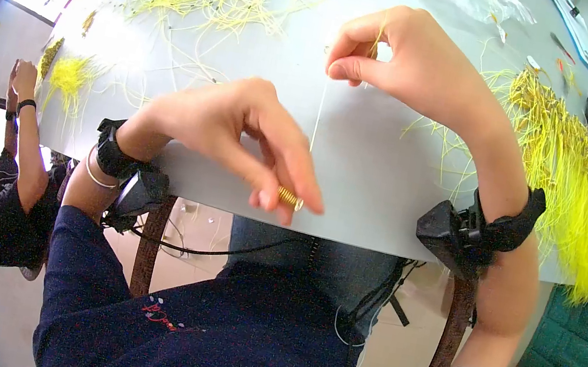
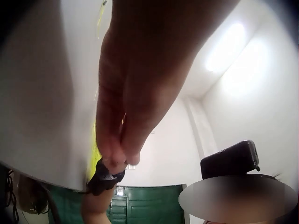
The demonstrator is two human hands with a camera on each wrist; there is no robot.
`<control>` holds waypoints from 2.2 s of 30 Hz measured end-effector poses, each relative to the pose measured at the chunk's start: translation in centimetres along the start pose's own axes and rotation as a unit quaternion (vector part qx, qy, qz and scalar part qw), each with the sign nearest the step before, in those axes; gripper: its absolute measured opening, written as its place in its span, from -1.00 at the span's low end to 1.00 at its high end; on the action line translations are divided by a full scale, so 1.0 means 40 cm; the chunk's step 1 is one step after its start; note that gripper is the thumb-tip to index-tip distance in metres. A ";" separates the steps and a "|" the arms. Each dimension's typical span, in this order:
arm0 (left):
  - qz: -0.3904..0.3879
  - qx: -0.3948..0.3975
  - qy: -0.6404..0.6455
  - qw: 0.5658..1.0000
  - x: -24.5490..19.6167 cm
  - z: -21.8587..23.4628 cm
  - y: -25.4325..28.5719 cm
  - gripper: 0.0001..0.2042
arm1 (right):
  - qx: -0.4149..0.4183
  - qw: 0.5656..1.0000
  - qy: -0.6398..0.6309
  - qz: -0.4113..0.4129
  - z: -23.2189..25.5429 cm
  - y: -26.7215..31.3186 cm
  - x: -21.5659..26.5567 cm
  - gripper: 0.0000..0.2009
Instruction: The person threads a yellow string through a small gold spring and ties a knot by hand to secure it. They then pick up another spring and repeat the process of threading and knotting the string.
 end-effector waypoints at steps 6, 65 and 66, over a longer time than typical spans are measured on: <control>-0.021 0.160 0.081 0.984 0.002 -0.050 0.010 -0.75 | -0.118 0.981 0.148 -0.037 0.046 0.004 -0.031 -0.91; -0.128 -0.392 -0.007 0.911 0.004 0.102 0.022 -0.78 | -0.144 0.955 -0.253 -0.058 -0.021 -0.010 -0.035 -0.75; -0.129 -0.392 -0.007 0.911 0.005 0.103 0.023 -0.78 | -0.144 0.955 -0.253 -0.058 -0.026 -0.009 -0.039 -0.75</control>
Point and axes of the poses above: each hand's wrist, its own y-axis away from the middle knuckle, its own z-axis out of the back of the hand, x = y × z, the point moved 4 cm from there along -y, towards the middle knuckle, and after that the axes turned 11 degrees about z, right-handed, at the moved point
